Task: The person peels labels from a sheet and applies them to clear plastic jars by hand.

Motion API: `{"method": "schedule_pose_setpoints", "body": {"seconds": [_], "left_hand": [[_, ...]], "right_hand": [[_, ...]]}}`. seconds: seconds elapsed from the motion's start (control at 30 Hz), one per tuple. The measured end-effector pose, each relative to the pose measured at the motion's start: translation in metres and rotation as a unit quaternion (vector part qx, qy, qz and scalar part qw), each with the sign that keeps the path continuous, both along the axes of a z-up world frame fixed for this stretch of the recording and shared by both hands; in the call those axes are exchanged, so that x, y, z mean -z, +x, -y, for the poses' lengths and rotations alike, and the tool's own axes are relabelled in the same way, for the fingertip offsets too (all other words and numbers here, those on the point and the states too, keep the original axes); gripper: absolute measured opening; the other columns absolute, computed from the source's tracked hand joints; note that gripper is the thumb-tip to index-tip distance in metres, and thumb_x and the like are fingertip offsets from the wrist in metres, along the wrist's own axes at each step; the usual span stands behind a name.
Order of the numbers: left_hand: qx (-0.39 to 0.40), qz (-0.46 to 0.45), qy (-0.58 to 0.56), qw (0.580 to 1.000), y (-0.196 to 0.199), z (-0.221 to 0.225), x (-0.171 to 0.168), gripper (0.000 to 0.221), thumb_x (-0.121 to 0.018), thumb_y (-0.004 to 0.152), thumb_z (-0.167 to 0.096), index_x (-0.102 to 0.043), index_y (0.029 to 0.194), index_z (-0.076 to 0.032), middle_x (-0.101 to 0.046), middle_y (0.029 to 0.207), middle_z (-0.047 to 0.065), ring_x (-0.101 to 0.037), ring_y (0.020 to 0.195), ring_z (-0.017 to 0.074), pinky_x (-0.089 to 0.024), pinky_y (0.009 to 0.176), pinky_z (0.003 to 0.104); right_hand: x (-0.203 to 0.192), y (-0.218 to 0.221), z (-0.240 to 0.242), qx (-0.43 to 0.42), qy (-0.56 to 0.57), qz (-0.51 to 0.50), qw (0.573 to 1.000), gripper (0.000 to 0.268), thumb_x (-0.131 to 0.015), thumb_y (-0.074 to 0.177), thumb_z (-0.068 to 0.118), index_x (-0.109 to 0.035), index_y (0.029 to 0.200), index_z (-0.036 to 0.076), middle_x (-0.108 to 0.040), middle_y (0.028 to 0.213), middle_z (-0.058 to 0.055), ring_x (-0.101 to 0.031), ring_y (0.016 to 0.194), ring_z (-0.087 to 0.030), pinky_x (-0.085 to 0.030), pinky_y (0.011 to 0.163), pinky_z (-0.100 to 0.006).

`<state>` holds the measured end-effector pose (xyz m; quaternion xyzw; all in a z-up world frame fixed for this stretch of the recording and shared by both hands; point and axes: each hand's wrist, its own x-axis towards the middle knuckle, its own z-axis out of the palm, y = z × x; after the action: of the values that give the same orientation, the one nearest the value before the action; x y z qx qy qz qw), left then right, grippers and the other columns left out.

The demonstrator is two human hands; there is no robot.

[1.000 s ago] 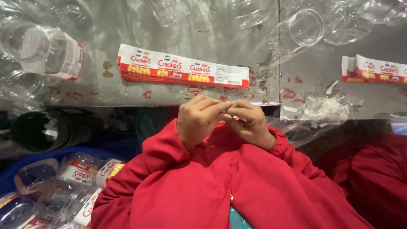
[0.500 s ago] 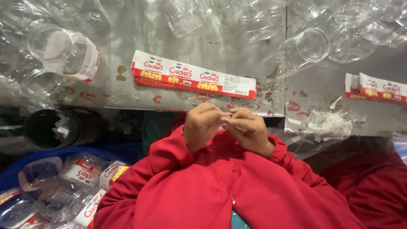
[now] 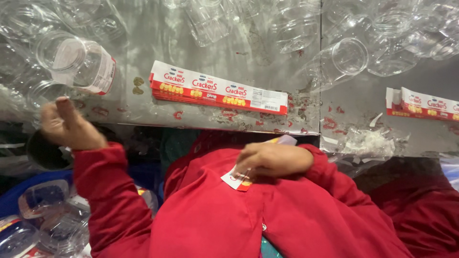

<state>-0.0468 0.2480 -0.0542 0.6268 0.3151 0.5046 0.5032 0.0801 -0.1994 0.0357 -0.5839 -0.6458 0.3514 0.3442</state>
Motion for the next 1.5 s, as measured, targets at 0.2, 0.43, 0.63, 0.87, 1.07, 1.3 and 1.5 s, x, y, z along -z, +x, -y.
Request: {"method": "schedule_pose_setpoints", "body": {"seconds": [0.2,0.43,0.63,0.87,1.07,1.3,1.5], "left_hand": [[-0.184,-0.428,0.305,0.83,-0.065,-0.041,0.048,0.055,-0.099,0.075,-0.037,-0.063,0.093,0.0,-0.069,0.086,0.019,-0.059,0.079,0.0411,-0.047,0.068,0.051],[-0.258,-0.365,0.356,0.821,-0.056,-0.043,0.04,0.014,-0.086,0.09,-0.014,-0.072,0.093,-0.013,-0.066,0.124,0.009,-0.054,0.118,0.0318,-0.046,0.096,0.048],[0.043,-0.19,0.33,0.924,0.083,0.045,0.0,0.013,-0.087,0.096,-0.011,-0.075,0.101,-0.013,-0.071,0.124,0.009,-0.058,0.126,0.0281,-0.037,0.117,0.048],[0.091,-0.229,0.583,0.774,0.237,0.133,-0.017,0.091,-0.092,0.066,-0.052,-0.058,0.14,-0.009,-0.056,0.146,0.027,-0.034,0.139,0.0419,-0.025,0.11,0.059],[0.301,-0.455,0.412,0.73,0.258,0.155,-0.024,0.076,-0.071,0.103,-0.066,-0.044,0.156,-0.019,-0.049,0.16,0.008,-0.039,0.155,0.0301,-0.024,0.128,0.048],[0.205,-0.401,0.605,0.657,0.258,0.186,-0.006,0.124,-0.09,0.055,-0.062,-0.028,0.157,-0.033,-0.04,0.153,0.024,-0.045,0.129,0.0468,-0.031,0.103,0.058],[0.321,-0.542,0.379,0.678,0.261,0.143,-0.027,0.123,-0.086,0.066,-0.071,-0.016,0.163,-0.039,-0.035,0.162,0.017,-0.037,0.145,0.0398,-0.028,0.119,0.057]], "right_hand": [[0.019,0.025,-0.026,-0.008,-0.076,0.047,0.996,0.051,-0.082,0.082,0.029,-0.068,0.125,0.006,-0.069,0.119,-0.017,-0.066,0.106,-0.036,-0.052,0.089,-0.043],[0.03,0.043,0.022,0.098,-0.155,0.011,0.983,0.046,-0.087,0.077,0.023,-0.071,0.114,0.004,-0.071,0.103,-0.012,-0.07,0.096,-0.025,-0.056,0.081,-0.036],[0.035,0.045,0.091,0.408,0.016,-0.184,0.894,0.022,-0.077,0.084,0.002,-0.071,0.105,0.001,-0.07,0.094,-0.006,-0.069,0.086,-0.01,-0.056,0.072,-0.029],[0.029,0.012,0.13,0.549,0.219,-0.277,0.758,0.017,-0.068,0.097,0.01,-0.069,0.11,0.0,-0.072,0.105,-0.008,-0.07,0.094,-0.015,-0.056,0.082,-0.028],[0.041,0.003,0.169,0.557,0.264,-0.22,0.756,0.026,-0.061,0.103,0.018,-0.069,0.119,-0.001,-0.074,0.109,-0.01,-0.071,0.097,-0.014,-0.056,0.086,-0.025],[0.025,0.003,0.136,0.579,0.167,-0.309,0.736,0.023,-0.065,0.094,0.003,-0.067,0.117,-0.002,-0.074,0.102,-0.01,-0.071,0.086,-0.014,-0.058,0.073,-0.027],[0.007,0.004,0.115,0.539,0.15,-0.297,0.774,0.029,-0.068,0.09,0.002,-0.067,0.119,-0.001,-0.073,0.104,-0.007,-0.069,0.089,-0.011,-0.056,0.076,-0.024]]}}
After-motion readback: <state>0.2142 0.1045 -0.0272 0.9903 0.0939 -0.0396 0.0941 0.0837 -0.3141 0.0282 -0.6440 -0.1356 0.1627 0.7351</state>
